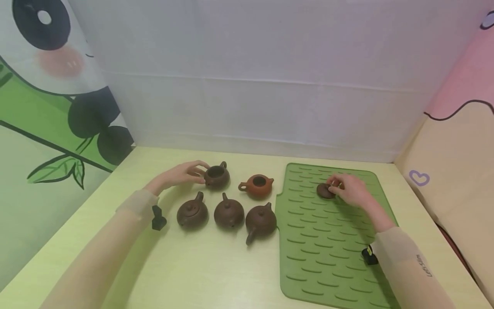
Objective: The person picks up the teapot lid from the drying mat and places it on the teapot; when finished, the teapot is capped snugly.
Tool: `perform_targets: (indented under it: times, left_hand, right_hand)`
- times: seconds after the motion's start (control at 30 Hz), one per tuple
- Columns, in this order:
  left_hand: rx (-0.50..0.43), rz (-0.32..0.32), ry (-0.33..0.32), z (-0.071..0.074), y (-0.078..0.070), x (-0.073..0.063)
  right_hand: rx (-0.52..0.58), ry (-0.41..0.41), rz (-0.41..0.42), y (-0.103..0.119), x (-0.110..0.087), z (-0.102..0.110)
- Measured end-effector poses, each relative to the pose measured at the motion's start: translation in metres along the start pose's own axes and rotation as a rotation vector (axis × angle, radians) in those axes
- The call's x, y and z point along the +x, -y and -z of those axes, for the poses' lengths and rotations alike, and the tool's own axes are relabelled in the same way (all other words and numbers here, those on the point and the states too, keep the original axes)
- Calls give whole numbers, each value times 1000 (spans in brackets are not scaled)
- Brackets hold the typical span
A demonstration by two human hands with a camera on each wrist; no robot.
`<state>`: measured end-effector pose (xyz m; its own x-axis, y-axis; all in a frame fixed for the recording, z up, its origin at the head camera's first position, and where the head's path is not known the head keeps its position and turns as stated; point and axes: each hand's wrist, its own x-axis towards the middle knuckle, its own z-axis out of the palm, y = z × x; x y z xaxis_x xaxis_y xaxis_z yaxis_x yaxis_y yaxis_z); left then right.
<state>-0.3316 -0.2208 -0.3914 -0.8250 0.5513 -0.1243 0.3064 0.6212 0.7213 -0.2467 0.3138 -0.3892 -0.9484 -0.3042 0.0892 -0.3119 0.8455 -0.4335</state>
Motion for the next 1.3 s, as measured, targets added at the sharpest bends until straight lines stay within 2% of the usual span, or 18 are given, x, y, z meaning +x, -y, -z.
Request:
perform_targets:
  times: [0.2, 0.5, 0.73, 0.93, 1.3]
  left_hand:
    - [13, -4, -8, 0, 2, 1]
    - [0, 2, -5, -2, 5, 2]
    - [-21, 4, 1, -2, 4, 1]
    - [-10, 5, -2, -2, 2, 0]
    - [-3, 13, -10, -2, 3, 1]
  right_hand:
    - [19, -4, 16, 4, 4, 2]
    - [-2, -38, 61, 24, 22, 10]
    - [29, -38, 50, 48, 43, 17]
    - [38, -55, 111, 71, 61, 17]
    - [50, -27, 138, 121, 98, 9]
